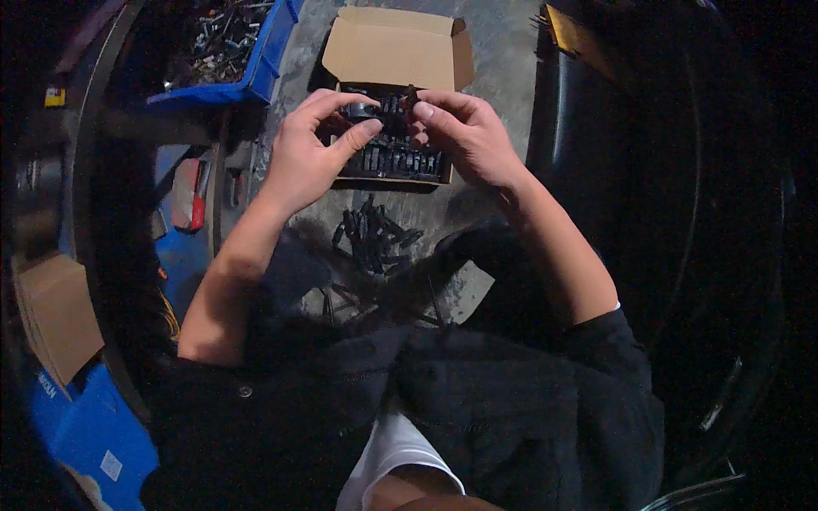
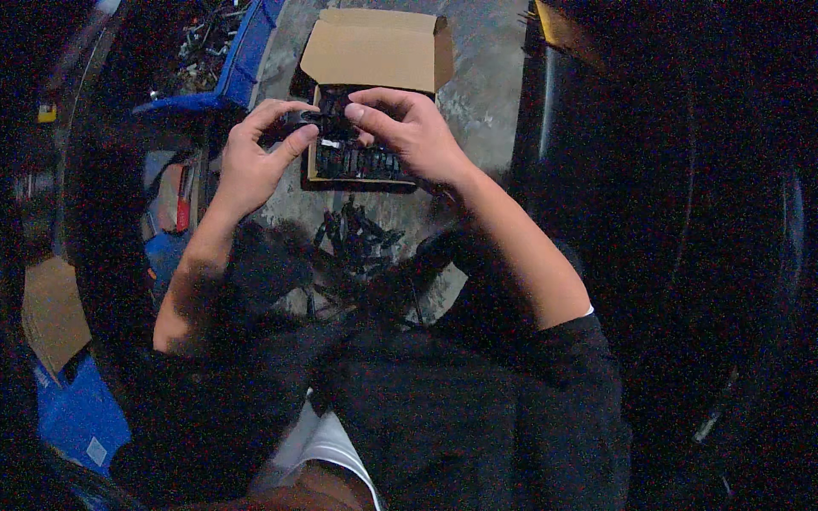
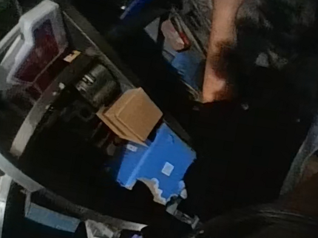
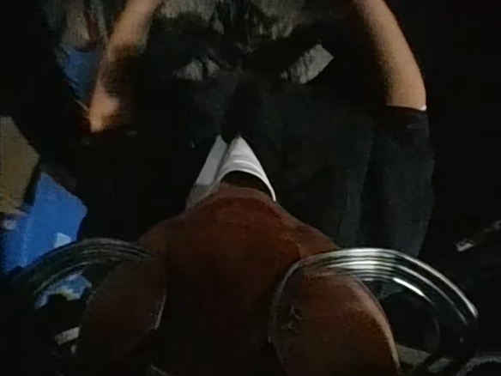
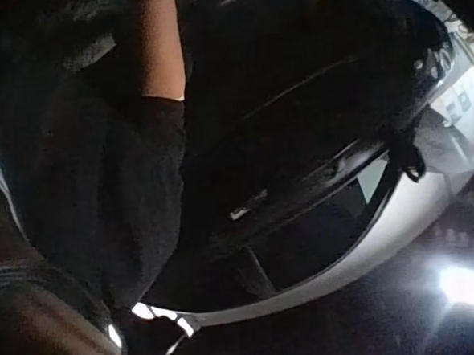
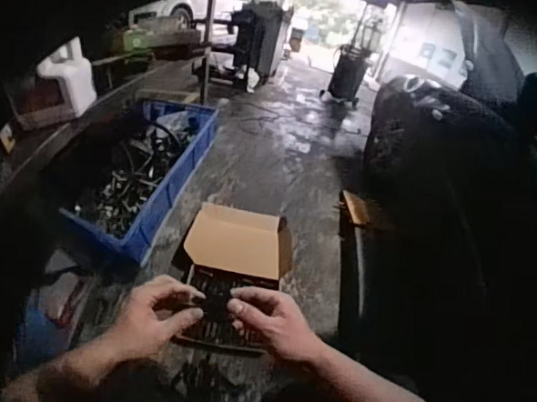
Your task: The person sits on the floor and repeatedly picks up small black plastic components from a cardboard box. They manipulate the parts by hand, snapping them together or apart, and place them back into the box or onto the floor.
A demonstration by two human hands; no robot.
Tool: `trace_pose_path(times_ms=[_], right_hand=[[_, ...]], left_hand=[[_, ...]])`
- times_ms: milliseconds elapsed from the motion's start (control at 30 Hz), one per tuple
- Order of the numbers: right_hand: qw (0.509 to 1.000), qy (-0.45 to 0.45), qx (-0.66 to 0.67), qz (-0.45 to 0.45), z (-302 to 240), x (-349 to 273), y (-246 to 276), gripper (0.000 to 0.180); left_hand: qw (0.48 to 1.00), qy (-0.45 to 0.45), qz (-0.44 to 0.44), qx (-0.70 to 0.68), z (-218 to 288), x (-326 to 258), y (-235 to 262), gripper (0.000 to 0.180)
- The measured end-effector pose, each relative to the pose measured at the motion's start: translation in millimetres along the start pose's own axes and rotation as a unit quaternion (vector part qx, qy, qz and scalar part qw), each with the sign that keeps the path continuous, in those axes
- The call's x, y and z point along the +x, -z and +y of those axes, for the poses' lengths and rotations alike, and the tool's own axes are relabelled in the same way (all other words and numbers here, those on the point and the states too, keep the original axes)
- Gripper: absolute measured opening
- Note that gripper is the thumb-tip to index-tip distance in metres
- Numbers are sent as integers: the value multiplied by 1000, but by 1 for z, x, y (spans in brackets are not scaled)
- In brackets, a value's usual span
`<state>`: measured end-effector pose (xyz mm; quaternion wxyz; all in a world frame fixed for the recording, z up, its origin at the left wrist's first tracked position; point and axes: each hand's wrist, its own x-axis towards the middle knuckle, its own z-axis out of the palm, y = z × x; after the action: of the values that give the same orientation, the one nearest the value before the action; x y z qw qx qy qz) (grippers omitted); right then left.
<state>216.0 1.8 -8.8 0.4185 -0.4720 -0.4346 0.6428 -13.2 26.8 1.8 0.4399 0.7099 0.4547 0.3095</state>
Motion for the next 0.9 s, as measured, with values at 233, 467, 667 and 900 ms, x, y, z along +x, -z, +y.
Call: trace_pose_path(times_ms=[233,467,667,900], right_hand=[[992,-67,107,-21,-12,-12,12,28],[984,-74,152,-51,-13,-13,23,27],[1000,-4,26,-9,-19,2,47,38],[959,142,-234,69,-23,8,58,32]], left_hand=[[968,19,-4,-252,7,9,-16,35],[905,62,-11,-421,12,26,-33,44],[900,70,-39,-429,16,46,-46,43],[918,70,-39,-388,19,58,-64,40]])
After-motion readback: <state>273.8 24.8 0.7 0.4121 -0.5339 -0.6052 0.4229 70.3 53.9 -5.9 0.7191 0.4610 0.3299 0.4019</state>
